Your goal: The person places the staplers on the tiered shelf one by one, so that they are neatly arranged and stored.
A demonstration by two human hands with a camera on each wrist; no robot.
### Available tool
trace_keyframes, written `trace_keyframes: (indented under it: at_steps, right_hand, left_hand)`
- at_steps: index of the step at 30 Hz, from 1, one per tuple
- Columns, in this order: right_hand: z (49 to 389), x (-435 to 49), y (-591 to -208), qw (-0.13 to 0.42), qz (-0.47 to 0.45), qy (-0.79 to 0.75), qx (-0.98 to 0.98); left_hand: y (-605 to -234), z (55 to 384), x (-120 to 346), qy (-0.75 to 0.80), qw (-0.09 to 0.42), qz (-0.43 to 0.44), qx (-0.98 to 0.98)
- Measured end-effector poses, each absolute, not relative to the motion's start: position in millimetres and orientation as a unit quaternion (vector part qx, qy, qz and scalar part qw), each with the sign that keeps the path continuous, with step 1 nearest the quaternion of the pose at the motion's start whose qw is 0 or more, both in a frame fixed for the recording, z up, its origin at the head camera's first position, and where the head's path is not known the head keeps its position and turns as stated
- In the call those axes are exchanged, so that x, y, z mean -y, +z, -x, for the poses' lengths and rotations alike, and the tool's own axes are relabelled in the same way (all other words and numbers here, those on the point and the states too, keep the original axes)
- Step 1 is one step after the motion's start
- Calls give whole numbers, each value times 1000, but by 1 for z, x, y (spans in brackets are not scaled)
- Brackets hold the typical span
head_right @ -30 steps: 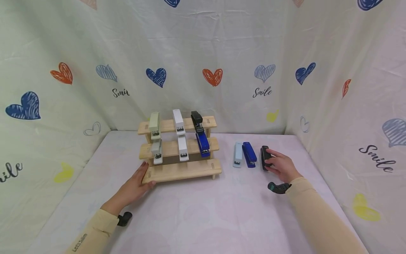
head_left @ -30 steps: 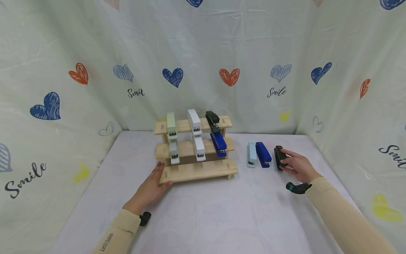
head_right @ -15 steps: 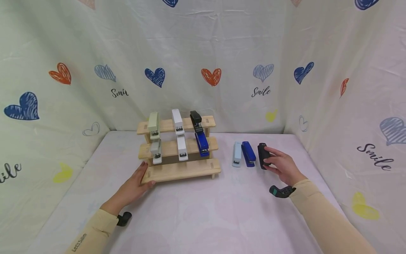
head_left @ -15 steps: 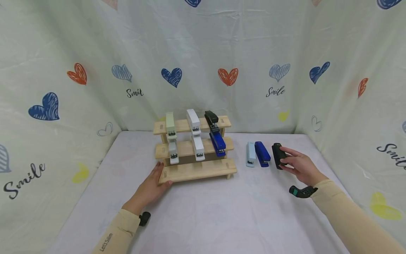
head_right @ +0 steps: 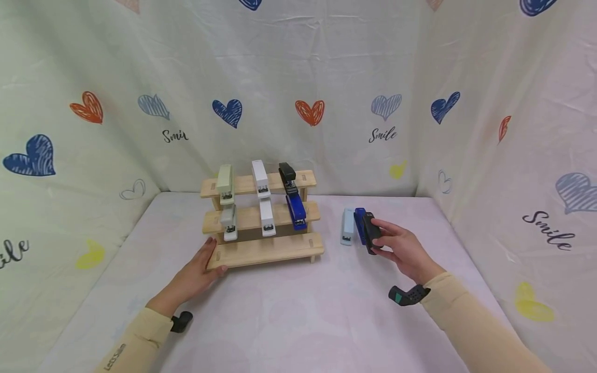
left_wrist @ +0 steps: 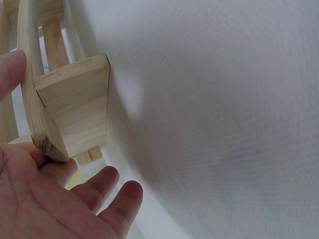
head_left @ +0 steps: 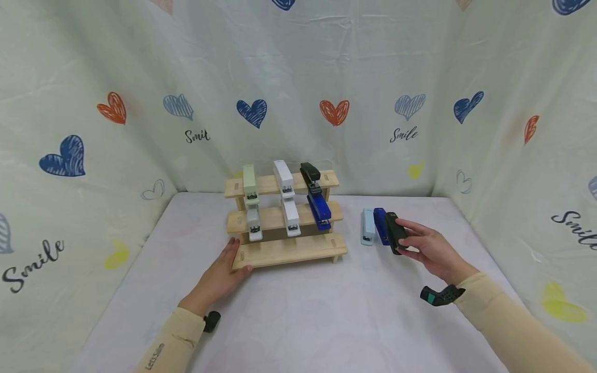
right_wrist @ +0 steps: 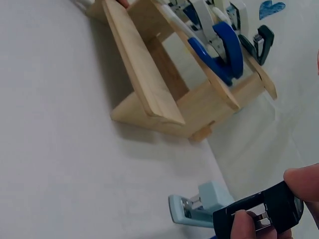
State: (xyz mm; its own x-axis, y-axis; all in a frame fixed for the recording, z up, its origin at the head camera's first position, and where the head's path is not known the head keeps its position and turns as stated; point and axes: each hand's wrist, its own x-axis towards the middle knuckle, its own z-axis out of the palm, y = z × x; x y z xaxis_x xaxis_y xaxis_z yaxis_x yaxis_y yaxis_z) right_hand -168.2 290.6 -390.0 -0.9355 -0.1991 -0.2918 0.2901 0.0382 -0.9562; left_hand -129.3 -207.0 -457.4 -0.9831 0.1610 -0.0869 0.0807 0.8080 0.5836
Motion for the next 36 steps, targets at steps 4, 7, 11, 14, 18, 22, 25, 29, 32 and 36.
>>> trace_keyframes:
  at_steps: [4, 7, 11, 14, 18, 22, 25, 29, 32, 36]
  right_hand:
    - [159, -273, -391, 191, -31, -701, -687]
    - [153, -257, -396, 197, -26, -702, -684]
    - [146, -234, -404, 206, -21, -701, -683]
    - [141, -217, -409, 214, -23, -699, -682]
    - [136, -197, -413, 225, -25, -694, -683]
    - [133, -175, -414, 241, -15, -692, -680]
    - [132, -157, -415, 251, -7, -692, -677]
    - [131, -133, -416, 265, 5, -694, -670]
    - [129, -116, -415, 275, 22, -694, -665]
    - [129, -95, -414, 284, 29, -694, -661]
  left_hand:
    - [-458, 129, 208, 303, 66, -64, -949]
    - [-458, 129, 208, 303, 66, -63, -948]
    - [-458, 129, 208, 306, 67, -62, -948]
    - [-459, 129, 209, 306, 68, -62, -948]
    - [-459, 129, 209, 304, 68, -64, -948]
    - [-459, 130, 210, 304, 64, -68, -948]
    - [-459, 130, 210, 306, 63, -69, -947]
    - [-460, 131, 209, 306, 63, -71, -947]
    - [-461, 131, 209, 306, 62, -73, -947]
    - [-461, 131, 209, 308, 59, -74, -947]
